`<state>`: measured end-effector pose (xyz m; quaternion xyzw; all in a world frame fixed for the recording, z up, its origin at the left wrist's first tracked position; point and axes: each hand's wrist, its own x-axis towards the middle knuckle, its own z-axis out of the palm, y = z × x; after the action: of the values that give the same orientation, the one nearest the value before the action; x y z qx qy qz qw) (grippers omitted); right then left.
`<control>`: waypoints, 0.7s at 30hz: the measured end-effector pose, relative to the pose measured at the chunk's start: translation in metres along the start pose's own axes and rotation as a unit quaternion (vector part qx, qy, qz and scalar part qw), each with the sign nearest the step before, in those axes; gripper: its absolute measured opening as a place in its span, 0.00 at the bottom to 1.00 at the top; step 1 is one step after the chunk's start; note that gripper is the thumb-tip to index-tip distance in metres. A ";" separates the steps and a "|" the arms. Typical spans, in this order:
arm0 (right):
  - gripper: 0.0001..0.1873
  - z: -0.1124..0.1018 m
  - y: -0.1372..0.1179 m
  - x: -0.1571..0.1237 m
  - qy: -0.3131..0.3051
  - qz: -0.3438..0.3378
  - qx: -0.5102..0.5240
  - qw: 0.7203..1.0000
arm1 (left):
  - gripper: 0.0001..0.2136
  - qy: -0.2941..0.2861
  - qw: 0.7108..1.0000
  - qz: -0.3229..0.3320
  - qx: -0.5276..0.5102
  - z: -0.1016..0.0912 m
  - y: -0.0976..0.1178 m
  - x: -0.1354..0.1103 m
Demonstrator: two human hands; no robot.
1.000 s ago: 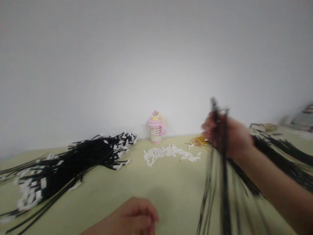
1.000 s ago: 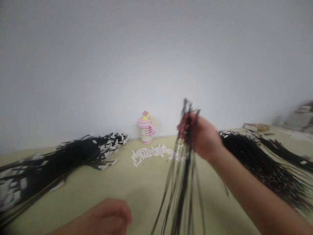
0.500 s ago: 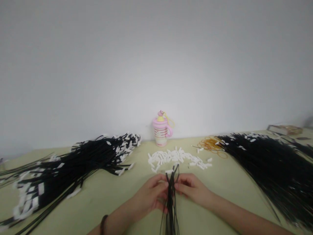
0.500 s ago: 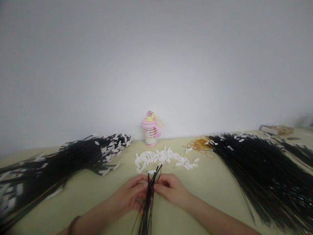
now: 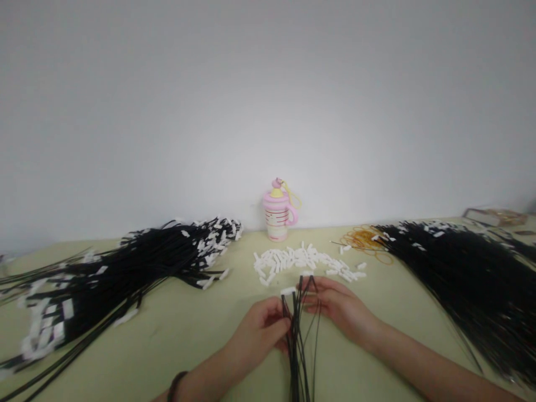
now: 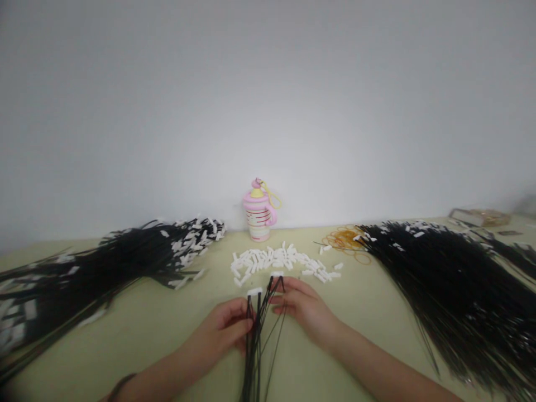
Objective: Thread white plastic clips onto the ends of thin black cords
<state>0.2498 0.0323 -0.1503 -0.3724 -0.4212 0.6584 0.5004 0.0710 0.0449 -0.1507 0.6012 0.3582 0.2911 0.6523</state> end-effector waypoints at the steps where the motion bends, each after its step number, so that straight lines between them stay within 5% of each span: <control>1: 0.16 0.002 -0.002 -0.002 -0.005 0.017 0.029 0.999 | 0.04 -0.008 1.000 0.005 0.000 0.000 0.000 0.000; 8: 0.15 0.007 0.000 -0.005 0.072 0.044 0.089 0.992 | 0.07 -0.034 0.999 0.037 -0.004 -0.001 -0.001 -0.007; 12: 0.11 0.004 -0.011 -0.003 0.094 0.031 0.063 0.993 | 0.10 -0.026 0.992 0.035 -0.115 -0.003 -0.001 -0.007; 17: 0.07 -0.016 -0.071 -0.011 0.146 0.013 0.031 0.989 | 0.05 0.066 0.958 -0.022 -0.280 -0.008 0.002 -0.002; 21: 0.06 -0.041 -0.138 -0.041 0.213 -0.025 -0.039 0.976 | 0.09 0.089 0.962 0.004 -0.259 -0.014 0.012 -0.004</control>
<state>0.3439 0.0196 -0.0347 -0.5123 -0.3395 0.5344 0.5803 0.0576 0.0512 -0.1385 0.3852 0.3249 0.4286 0.7499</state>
